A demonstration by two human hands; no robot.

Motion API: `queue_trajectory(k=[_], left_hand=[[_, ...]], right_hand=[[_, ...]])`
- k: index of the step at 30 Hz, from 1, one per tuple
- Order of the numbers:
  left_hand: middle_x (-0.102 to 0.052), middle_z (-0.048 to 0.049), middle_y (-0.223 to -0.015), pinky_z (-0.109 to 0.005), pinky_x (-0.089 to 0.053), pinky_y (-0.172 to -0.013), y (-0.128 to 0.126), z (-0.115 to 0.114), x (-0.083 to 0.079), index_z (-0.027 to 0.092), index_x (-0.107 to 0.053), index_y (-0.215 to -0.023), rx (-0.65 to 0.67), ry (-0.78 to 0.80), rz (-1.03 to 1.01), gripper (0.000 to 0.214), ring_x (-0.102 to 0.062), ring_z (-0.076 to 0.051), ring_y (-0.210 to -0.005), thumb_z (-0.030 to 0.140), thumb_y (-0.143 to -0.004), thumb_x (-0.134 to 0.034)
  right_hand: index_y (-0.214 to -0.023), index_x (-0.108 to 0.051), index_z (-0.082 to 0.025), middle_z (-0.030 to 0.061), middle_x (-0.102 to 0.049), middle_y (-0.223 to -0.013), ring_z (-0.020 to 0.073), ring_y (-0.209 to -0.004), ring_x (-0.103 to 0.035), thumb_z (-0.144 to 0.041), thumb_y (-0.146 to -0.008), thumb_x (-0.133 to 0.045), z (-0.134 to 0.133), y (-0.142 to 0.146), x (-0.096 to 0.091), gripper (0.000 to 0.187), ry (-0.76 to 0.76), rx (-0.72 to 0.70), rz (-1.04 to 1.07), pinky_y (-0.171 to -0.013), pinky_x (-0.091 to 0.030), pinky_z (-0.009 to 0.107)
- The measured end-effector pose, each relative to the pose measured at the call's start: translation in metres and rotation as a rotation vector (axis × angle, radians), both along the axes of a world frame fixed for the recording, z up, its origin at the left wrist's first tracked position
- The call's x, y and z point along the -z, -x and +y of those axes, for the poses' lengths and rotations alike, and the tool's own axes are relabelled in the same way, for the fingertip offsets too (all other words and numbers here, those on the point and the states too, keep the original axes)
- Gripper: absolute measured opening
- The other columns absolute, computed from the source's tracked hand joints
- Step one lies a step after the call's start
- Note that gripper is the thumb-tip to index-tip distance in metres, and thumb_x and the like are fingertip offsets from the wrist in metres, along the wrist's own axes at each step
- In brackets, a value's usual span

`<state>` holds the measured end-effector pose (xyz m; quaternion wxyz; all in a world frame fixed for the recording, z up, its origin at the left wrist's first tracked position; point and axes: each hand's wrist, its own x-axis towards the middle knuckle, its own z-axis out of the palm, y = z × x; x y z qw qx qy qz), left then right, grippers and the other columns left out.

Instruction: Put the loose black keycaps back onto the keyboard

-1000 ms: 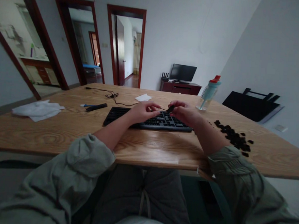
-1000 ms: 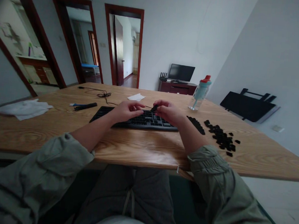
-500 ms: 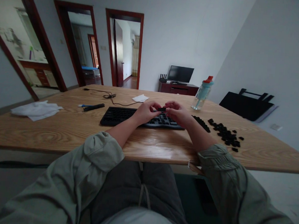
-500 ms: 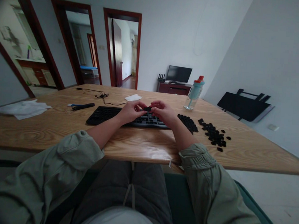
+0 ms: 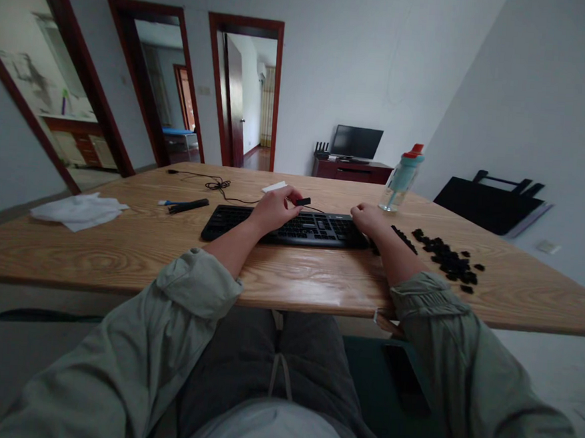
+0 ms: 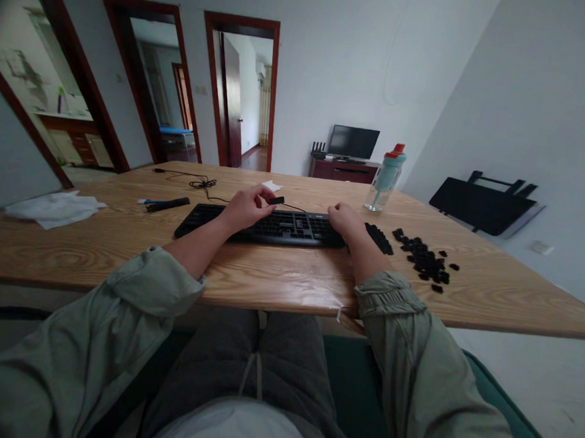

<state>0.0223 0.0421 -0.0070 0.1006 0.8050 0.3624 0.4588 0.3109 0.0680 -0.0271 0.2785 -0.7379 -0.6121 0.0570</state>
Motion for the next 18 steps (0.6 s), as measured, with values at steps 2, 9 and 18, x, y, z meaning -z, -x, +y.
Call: queue_trajectory(k=[2,9,18], left_hand=[[-0.071,-0.0010,-0.087,-0.024,-0.041,-0.060,-0.001,-0.001,0.000,0.017,-0.065,-0.093,-0.002,-0.002,-0.002,0.017,-0.055,-0.009,-0.059,0.018,-0.077,-0.069],[-0.068,0.0001,-0.079,-0.024,-0.040,-0.058,-0.003,-0.001,0.000,0.018,-0.062,-0.088,-0.025,-0.010,-0.007,0.014,-0.055,-0.010,-0.058,0.019,-0.076,-0.068],[-0.068,-0.0010,-0.078,-0.026,-0.042,-0.062,-0.003,-0.002,-0.005,0.017,-0.062,-0.082,-0.100,-0.029,0.003,0.015,-0.059,-0.013,-0.063,0.026,-0.077,-0.073]], right_hand=[[-0.111,-0.070,-0.008,0.0230,-0.070,-0.119,0.0317,-0.111,-0.063,-0.032,-0.091,-0.043,0.000,-0.001,0.000,0.042,0.019,0.011,-0.028,-0.093,-0.045,0.035],[-0.099,-0.074,-0.007,0.0229,-0.071,-0.115,0.0293,-0.107,-0.065,-0.027,-0.092,-0.041,-0.001,-0.001,-0.005,0.039,0.076,-0.073,-0.058,-0.085,-0.045,0.031],[-0.101,-0.073,-0.013,0.0124,-0.075,-0.102,0.0223,-0.096,-0.066,-0.032,-0.092,-0.049,-0.015,0.031,-0.010,0.032,-0.009,-0.212,0.038,-0.078,-0.046,0.028]])
